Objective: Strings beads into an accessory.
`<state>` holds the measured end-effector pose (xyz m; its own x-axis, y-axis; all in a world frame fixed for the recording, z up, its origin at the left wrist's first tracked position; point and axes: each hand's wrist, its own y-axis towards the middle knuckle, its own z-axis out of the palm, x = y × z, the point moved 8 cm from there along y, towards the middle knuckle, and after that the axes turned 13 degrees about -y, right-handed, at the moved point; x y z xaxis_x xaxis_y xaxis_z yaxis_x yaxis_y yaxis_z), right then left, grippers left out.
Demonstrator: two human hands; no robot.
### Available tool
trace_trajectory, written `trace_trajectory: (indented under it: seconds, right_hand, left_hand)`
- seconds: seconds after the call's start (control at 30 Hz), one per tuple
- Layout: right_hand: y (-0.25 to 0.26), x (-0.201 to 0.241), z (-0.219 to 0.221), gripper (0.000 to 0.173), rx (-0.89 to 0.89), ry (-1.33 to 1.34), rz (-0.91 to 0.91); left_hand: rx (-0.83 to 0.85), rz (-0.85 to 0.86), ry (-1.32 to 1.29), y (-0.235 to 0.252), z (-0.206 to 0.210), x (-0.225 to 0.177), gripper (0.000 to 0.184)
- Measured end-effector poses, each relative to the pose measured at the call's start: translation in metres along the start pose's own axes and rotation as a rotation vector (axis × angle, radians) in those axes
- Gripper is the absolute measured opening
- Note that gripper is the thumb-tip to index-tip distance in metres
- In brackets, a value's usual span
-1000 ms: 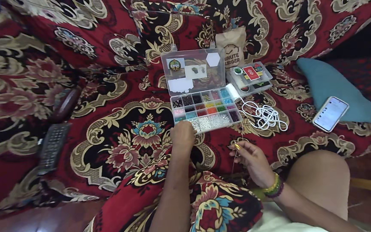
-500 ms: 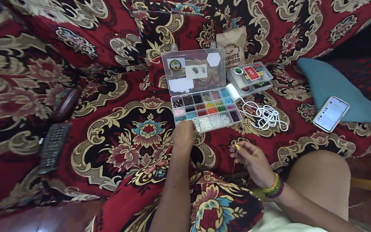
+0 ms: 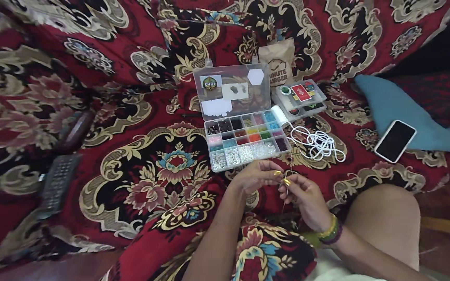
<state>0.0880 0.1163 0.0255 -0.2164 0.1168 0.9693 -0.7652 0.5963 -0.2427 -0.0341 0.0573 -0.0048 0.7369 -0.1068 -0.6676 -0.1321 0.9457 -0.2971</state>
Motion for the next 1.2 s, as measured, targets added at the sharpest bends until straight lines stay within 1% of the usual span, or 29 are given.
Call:
trace_trajectory:
  seconds: [0.13,0.27,0.5,0.83,1.03,1.2]
  right_hand:
    - [-0.0018,-0.0008,0.0040,0.014,0.040,0.022,0.003]
    - [-0.0034,-0.0002,0.0067,0.015,0.069,0.014,-0.011]
    - [-0.0044,0.0021,0.0061,0.016,0.063,-0.013,-0.010]
    - [-0.0041,0.0038,0.0075,0.015,0.075,-0.028,-0.014]
    - [-0.0031,0.0029,0.0082,0.014,0.093,-0.031,-0.021]
    - [-0.0019,0.0006,0.0077,0.013,0.094,-0.026,-0.019]
  left_hand:
    - [0.030,-0.013,0.008,0.0000,0.0020,0.0034,0.018]
    - [0.017,-0.014,0.027,-0.0012,0.0007,0.0019,0.018]
    - [0.020,-0.008,-0.014,-0.0007,-0.0009,0.0024,0.019]
    - [0.036,-0.010,0.023,0.0002,0.0009,0.0040,0.021]
    - [0.073,0.003,0.030,0.0025,-0.0011,0.0040,0.020]
    - [0.070,-0.001,0.033,0.0034,-0.0024,0.0046,0.018]
